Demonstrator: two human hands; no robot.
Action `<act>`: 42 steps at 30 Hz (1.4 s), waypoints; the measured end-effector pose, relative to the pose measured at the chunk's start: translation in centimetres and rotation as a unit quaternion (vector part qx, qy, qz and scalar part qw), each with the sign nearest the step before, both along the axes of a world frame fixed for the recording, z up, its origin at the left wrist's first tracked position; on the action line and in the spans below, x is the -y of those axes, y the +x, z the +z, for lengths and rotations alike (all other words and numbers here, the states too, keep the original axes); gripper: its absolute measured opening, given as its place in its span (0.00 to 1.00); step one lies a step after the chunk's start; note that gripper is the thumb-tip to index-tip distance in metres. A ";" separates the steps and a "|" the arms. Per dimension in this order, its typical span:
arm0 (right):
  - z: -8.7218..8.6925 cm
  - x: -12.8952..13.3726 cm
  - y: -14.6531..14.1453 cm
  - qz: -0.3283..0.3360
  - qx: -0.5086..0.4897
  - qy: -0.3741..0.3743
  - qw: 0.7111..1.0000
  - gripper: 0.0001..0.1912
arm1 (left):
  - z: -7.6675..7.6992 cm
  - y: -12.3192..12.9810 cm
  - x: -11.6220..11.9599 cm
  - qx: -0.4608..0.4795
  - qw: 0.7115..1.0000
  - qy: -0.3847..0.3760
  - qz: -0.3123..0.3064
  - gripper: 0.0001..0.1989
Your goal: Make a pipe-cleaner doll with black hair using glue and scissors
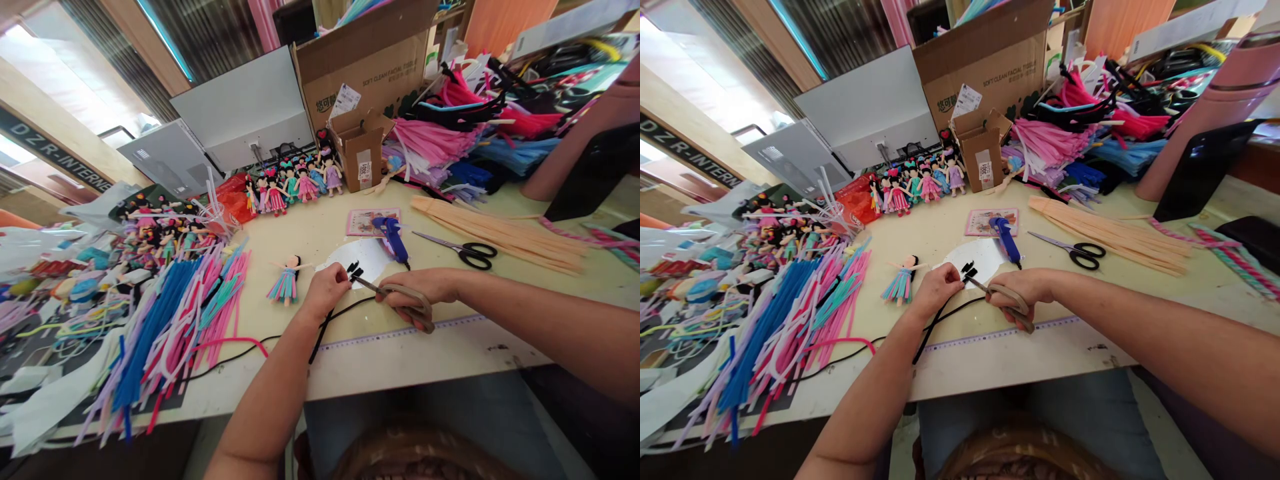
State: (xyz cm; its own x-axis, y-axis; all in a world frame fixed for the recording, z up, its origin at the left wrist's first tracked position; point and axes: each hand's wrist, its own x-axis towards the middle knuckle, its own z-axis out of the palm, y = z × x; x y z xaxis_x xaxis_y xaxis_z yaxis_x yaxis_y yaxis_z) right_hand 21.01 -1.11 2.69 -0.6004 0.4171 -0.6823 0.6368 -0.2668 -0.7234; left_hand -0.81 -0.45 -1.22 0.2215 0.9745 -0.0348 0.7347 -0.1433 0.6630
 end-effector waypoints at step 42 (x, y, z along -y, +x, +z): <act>-0.5 1.4 -0.9 -0.081 0.054 0.054 0.994 0.15 | -0.3 0.6 0.2 -0.104 0.994 0.008 0.004 0.05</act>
